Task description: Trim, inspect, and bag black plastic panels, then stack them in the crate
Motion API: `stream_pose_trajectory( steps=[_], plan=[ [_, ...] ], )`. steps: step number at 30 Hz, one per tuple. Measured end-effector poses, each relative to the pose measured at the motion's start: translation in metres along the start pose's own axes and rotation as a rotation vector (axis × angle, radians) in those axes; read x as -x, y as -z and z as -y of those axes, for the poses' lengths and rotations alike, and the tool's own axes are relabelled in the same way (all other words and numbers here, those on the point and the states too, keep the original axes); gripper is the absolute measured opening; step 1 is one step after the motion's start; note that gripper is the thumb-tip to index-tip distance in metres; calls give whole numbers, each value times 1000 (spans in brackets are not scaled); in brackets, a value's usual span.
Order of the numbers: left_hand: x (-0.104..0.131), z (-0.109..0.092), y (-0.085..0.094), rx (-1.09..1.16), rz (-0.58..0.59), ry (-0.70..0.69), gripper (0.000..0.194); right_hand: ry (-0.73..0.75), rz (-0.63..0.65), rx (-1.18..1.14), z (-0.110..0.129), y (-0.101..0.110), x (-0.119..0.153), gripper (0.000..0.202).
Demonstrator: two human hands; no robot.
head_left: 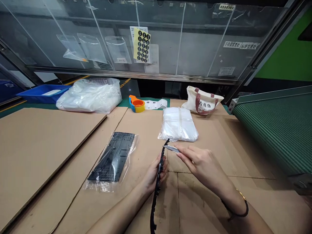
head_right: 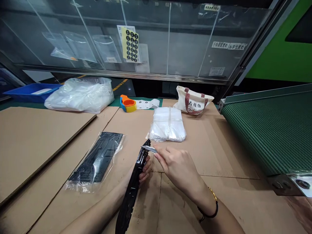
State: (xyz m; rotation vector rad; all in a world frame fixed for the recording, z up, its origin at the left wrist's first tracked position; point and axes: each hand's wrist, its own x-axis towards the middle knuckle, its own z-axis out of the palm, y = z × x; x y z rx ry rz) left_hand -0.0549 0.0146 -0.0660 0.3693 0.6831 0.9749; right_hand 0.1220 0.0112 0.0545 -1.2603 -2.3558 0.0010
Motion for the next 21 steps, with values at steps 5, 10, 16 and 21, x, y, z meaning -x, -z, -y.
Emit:
stream_pose_trajectory(
  steps=[5, 10, 16, 21],
  plan=[
    [-1, 2, 1, 5, -1, -4, 36, -4, 11, 1, -1, 1, 0, 41],
    [-5, 7, 9, 20, -2, -25, 30, 21, 118, -122, 7, 3, 5, 37],
    [-5, 3, 9, 21, 32, -22, 26, 3, 56, -101, 9, 0, 4, 40],
    [-1, -1, 3, 12, 68, 8, 31, -20, -25, 6, 6, -1, 2, 41]
  ],
)
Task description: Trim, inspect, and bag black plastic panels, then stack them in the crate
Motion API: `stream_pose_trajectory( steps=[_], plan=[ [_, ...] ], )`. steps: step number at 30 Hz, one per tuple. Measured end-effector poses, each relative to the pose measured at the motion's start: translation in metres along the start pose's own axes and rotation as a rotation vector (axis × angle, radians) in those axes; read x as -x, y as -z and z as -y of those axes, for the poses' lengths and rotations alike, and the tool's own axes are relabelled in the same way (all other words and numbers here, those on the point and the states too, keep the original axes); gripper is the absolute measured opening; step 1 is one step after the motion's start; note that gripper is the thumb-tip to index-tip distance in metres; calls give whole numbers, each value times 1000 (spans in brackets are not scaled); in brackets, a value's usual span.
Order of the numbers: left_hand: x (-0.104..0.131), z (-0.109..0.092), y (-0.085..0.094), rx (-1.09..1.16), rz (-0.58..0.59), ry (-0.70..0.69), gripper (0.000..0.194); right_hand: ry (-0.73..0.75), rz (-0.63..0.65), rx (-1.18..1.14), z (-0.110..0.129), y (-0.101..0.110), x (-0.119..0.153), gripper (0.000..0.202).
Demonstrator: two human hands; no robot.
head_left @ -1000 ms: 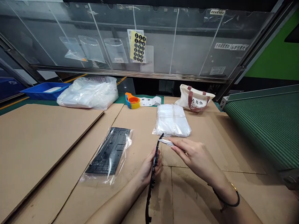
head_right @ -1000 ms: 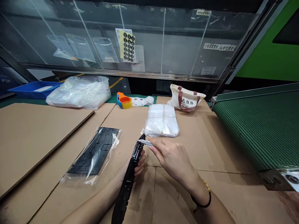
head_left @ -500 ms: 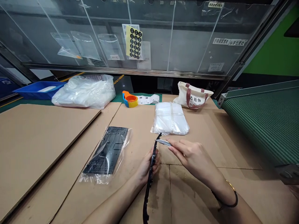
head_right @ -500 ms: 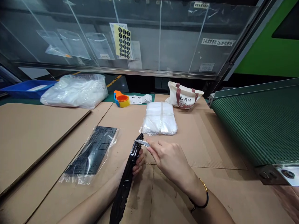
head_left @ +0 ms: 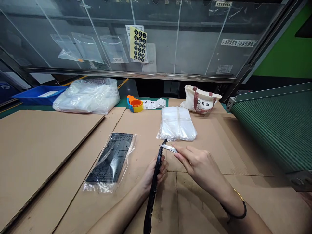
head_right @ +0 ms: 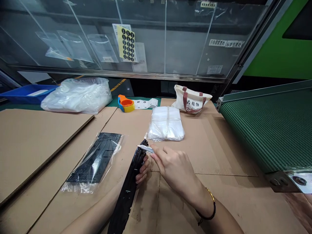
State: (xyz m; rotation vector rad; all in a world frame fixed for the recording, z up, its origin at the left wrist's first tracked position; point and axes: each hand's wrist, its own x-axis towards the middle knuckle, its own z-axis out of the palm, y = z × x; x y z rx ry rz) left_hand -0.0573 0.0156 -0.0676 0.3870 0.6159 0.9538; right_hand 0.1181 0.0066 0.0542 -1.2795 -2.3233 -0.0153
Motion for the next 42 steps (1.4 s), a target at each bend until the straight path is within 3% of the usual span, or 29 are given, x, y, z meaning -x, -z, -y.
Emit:
stream_pose_trajectory(
  steps=[27, 34, 39, 42],
  plan=[
    [-4, 0, 4, 20, 82, 25, 29, 36, -26, 65, 4, -2, 2, 47],
    [-8, 5, 11, 45, 101, 5, 30, 61, 81, -116, 7, 2, 1, 40],
    [-6, 1, 6, 48, 86, 15, 28, 14, 8, -84, 0, -5, -1, 40],
    [-3, -1, 1, 51, 47, 13, 27, -3, 27, -100, 0, -4, -1, 39]
  ],
)
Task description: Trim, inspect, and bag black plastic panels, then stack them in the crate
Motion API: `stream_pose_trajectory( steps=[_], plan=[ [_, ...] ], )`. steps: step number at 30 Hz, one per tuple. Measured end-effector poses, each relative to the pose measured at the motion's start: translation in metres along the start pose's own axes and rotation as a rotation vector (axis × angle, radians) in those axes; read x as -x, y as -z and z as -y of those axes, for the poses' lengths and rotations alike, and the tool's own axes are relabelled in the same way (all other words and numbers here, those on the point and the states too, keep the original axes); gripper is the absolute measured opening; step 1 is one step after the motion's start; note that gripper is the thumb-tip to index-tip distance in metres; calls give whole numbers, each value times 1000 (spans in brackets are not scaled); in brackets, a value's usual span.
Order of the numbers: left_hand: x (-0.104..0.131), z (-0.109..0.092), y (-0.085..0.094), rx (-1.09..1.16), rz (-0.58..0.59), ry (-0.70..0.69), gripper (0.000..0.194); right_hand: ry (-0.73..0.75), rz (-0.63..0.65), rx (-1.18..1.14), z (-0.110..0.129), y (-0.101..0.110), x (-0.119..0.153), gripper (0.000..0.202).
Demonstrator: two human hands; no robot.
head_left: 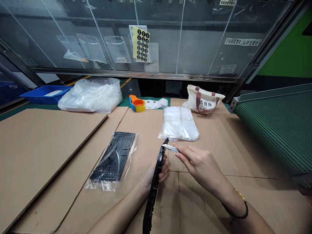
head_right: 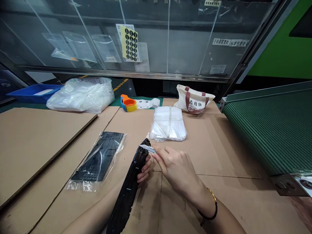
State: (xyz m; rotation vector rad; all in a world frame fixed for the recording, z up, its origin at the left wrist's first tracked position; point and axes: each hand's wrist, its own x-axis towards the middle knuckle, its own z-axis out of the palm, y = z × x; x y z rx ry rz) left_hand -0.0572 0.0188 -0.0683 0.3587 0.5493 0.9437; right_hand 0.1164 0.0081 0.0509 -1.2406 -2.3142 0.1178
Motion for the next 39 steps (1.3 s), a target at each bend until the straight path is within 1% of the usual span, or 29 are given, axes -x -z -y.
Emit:
stream_pose_trajectory(
  steps=[1, 3, 4, 5, 6, 7, 9, 10, 11, 12, 13, 15, 17, 18, 19, 20, 21, 22, 24, 26, 27, 29, 31, 32, 34, 36, 37, 39],
  plan=[
    [1, -2, -2, 4, -22, -10, 28, 3, 32, -47, 1, 2, 0, 38],
    [4, -7, -7, 21, -75, -52, 29, 19, 102, -228, 4, 8, -1, 36],
    [6, -11, -10, 30, -97, -78, 29, 20, 117, -338, 4, 10, -2, 36],
    [8, -17, -13, 46, -127, -119, 29, -1, 105, -435, 2, 12, -2, 36],
    [10, -23, -17, 72, -174, -177, 26, -48, 64, -505, -1, 12, -2, 37],
    [13, -29, -21, 107, -235, -243, 21, -121, -4, -543, -7, 10, -1, 40],
    [18, -42, -29, 176, -379, -361, 13, -300, -139, -548, -23, 0, 3, 45],
    [20, -48, -32, 202, -446, -392, 15, -378, -169, -544, -32, -8, 7, 46],
    [22, -54, -35, 220, -500, -408, 19, -427, -152, -542, -40, -17, 12, 44],
    [24, -58, -36, 228, -537, -419, 22, -447, -78, -553, -47, -27, 17, 42],
    [25, -61, -37, 238, -565, -444, 23, -439, 33, -573, -50, -36, 24, 39],
    [25, -64, -37, 264, -594, -523, 23, -345, 273, -601, -50, -52, 36, 33],
    [25, -62, -36, 271, -571, -579, 27, -225, 450, -603, -43, -62, 45, 27],
    [24, -60, -36, 261, -543, -579, 30, -179, 498, -605, -39, -65, 48, 25],
    [23, -58, -36, 244, -520, -572, 32, -153, 518, -619, -36, -67, 49, 24],
    [23, -55, -36, 222, -506, -566, 35, -156, 510, -648, -36, -69, 48, 23],
    [22, -51, -36, 198, -501, -562, 37, -193, 476, -700, -38, -70, 47, 23],
    [22, -48, -37, 171, -498, -555, 40, -260, 422, -781, -42, -71, 46, 24],
    [22, -40, -37, 117, -483, -546, 44, -453, 253, -1027, -54, -71, 43, 31],
    [22, -31, -36, 62, -424, -518, 45, -628, 62, -1337, -65, -69, 41, 38],
    [22, -27, -36, 35, -385, -493, 45, -682, -15, -1478, -69, -67, 40, 41],
    [23, -18, -34, -30, -297, -398, 40, -765, -107, -1653, -70, -63, 41, 42],
    [24, -13, -31, -96, -202, -287, 35, -856, -133, -1696, -68, -58, 42, 40],
    [24, -12, -29, -113, -164, -259, 35, -900, -160, -1692, -68, -56, 42, 38],
    [23, -15, -27, -105, -131, -273, 41, -954, -244, -1686, -69, -53, 44, 36],
    [23, -23, -25, -73, -136, -323, 47, -959, -319, -1686, -74, -50, 46, 35],
    [22, -27, -24, -66, -139, -339, 45, -948, -330, -1680, -77, -49, 47, 35],
    [22, -35, -22, -73, -137, -328, 35, -909, -298, -1654, -82, -47, 50, 34]
  ],
)
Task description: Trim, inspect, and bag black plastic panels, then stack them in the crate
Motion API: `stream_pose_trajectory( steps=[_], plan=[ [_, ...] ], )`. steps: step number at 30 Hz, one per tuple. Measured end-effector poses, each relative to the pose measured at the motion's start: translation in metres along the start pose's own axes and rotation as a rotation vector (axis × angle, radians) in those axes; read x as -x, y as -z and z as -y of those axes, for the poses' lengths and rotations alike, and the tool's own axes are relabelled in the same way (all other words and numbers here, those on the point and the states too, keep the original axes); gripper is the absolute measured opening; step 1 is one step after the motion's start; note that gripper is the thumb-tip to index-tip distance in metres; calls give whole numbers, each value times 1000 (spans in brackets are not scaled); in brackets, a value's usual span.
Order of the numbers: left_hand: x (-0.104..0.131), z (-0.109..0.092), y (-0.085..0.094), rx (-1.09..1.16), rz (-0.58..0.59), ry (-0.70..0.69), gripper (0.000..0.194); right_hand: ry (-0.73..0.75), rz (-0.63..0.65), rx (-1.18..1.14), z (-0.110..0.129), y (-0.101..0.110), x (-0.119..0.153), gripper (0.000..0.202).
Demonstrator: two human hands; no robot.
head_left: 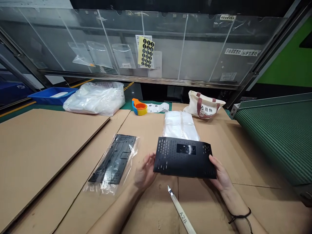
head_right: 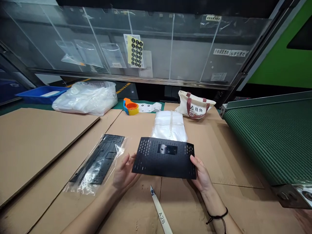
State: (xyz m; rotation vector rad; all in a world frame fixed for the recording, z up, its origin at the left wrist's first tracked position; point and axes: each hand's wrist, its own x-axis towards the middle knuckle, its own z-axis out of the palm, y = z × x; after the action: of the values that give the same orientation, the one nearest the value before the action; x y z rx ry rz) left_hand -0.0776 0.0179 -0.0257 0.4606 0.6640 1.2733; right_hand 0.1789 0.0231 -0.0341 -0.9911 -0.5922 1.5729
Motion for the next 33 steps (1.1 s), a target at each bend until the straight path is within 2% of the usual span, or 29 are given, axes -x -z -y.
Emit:
stream_pose_trajectory(
  steps=[3, 7, 11, 14, 19, 24, 29, 33],
  plan=[
    [0, -4, 3, -7, -17, 89, 24, -8, 56, 50, 0, 5, 1, 34],
    [2, 3, 12, -12, -17, 189, 30, -60, 71, 26, -3, 10, 1, 42],
    [1, 11, 20, -32, 79, 244, 53, -124, 125, -4, -8, 15, -1, 62],
    [1, 13, 19, -34, 167, 276, 66, -122, 151, -7, -11, 17, -2, 67],
    [2, 12, 12, -34, 165, 286, 67, -118, 164, 9, -15, 17, -4, 67],
    [1, 16, 14, 21, 189, 287, 73, -132, 161, 5, -17, 17, -6, 63],
    [0, 18, 16, 62, 109, 273, 66, -145, 166, 7, -20, 19, -8, 59],
    [-5, 20, 17, 51, 106, 229, 69, -127, 111, -28, -19, 19, -8, 55]
  ],
)
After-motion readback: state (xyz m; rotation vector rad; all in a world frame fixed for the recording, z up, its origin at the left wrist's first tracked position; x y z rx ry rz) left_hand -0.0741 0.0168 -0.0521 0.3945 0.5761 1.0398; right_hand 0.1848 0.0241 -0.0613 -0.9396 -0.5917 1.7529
